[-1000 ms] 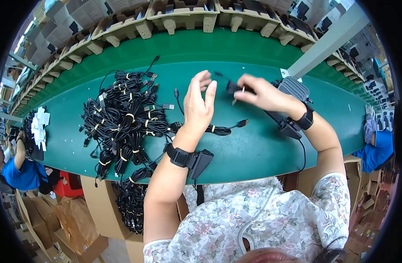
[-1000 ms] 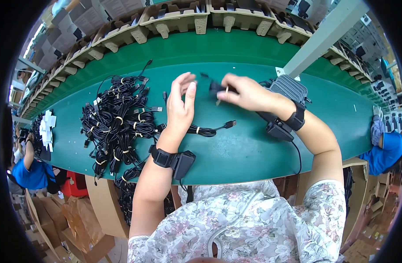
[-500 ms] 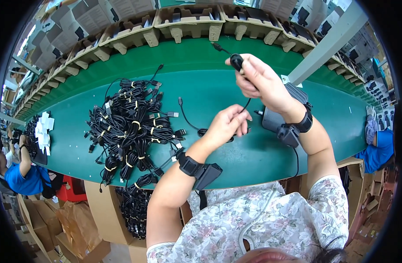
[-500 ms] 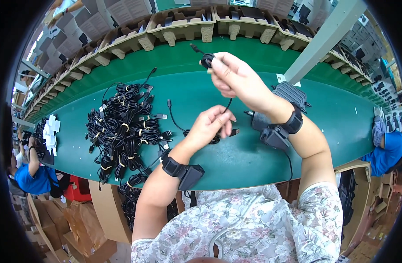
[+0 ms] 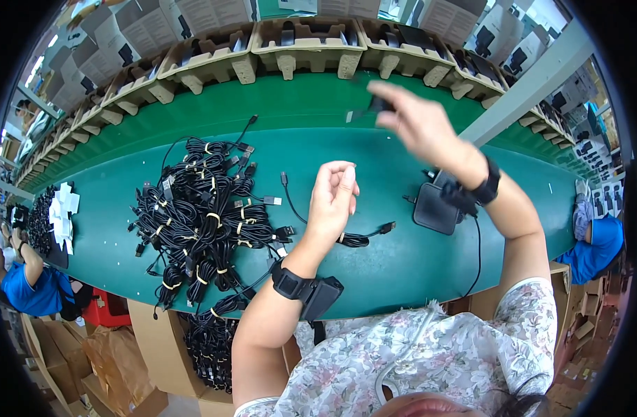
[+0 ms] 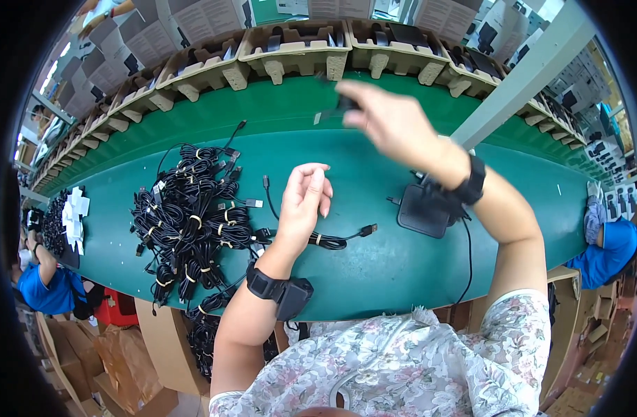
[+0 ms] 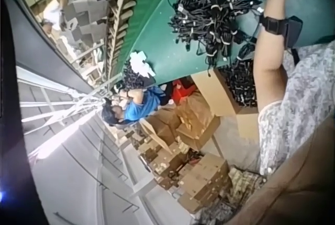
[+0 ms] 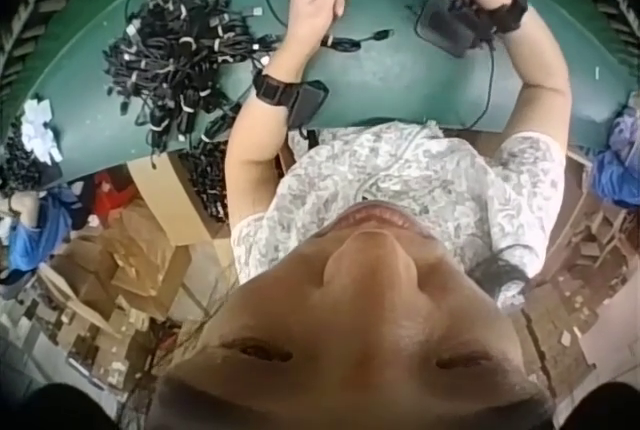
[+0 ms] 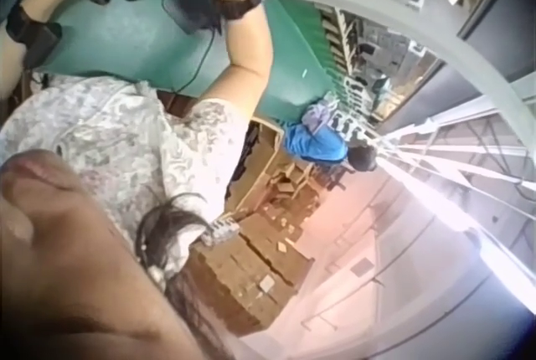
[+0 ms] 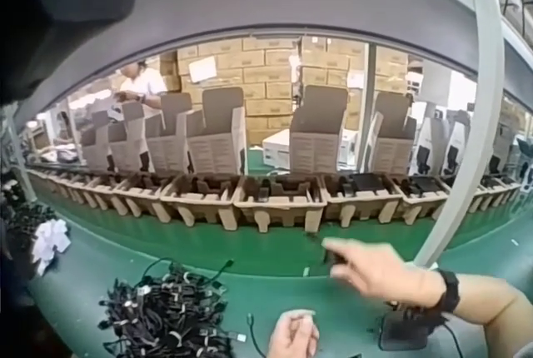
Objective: The person picks up a cable from a box, connects it to a square electronic device, and places the assembled unit into a cardboard tray, repeating the process.
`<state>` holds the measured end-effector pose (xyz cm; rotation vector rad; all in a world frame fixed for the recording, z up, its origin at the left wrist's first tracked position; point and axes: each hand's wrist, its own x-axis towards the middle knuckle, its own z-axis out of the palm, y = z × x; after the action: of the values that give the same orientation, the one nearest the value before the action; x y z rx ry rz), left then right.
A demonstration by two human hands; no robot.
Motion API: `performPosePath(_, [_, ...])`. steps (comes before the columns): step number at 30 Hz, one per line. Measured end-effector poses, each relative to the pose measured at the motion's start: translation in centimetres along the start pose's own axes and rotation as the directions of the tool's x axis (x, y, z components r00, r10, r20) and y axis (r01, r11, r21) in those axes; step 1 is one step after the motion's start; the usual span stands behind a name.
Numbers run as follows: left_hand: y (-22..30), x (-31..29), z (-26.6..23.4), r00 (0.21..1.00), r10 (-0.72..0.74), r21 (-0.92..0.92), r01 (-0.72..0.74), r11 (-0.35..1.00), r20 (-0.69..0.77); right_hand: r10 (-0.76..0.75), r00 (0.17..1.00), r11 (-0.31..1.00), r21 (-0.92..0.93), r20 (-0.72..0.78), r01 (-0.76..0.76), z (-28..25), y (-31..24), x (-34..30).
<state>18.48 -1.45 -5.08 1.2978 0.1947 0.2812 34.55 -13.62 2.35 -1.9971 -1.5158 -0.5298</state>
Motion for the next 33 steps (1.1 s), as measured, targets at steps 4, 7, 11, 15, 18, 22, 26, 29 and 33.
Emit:
performPosePath(4, [-0.3, 0.0, 0.1, 1.000, 0.007, 0.056, -0.007, 0.998, -0.003, 0.363, 0.931, 0.925, -0.127, 0.029, -0.357, -1.3, 8.0, 5.6])
performPosePath(7, [-0.6, 0.1, 0.1, 1.000, 0.000, 0.072, 0.001, 0.997, -0.005, 0.405, 0.914, 0.890, -0.219, -0.022, -0.400, -0.8, 13.7, 9.4])
performPosePath(11, [-0.8, 0.0, 0.1, 1.000, -0.016, 0.070, 0.017, 0.997, -0.019, 0.539, 0.839, 0.795, -0.375, 0.077, -0.476, 0.4, 19.5, 12.6])
performPosePath(15, [-1.3, 0.0, -0.2, 0.999, -0.019, 0.061, 0.021, 0.998, -0.042, 0.608, 0.754, 0.735, -0.536, 0.249, -0.415, 2.3, 21.0, 14.2])
performPosePath(18, [-1.6, -0.1, -0.4, 0.998, -0.019, 0.073, 0.024, 0.997, -0.066, 0.573, 0.774, 0.709, -0.637, 0.270, -0.302, 4.3, 20.7, 14.6])
performPosePath(22, [-1.4, -0.1, -0.4, 0.996, -0.053, 0.068, 0.058, 0.996, -0.072, 0.525, 0.846, 0.657, -0.678, 0.097, -0.330, 7.8, 21.8, 14.2])
performPosePath(26, [-1.1, -0.1, -0.3, 0.993, -0.090, 0.080, 0.096, 0.992, -0.073, 0.612, 0.788, 0.673, -0.566, 0.064, -0.477, 9.0, 26.1, 14.2])
performPosePath(29, [-1.4, 0.4, 0.3, 0.998, -0.035, 0.111, 0.040, 0.993, -0.055, 0.642, 0.766, 0.751, -0.226, 0.030, -0.620, 8.6, 33.1, 13.1])
performPosePath(33, [-1.8, -0.3, -0.8, 0.994, -0.016, 0.143, 0.031, 0.989, -0.104, 0.454, 0.889, 0.764, -0.489, -0.054, -0.420, 10.6, 26.9, 12.6])
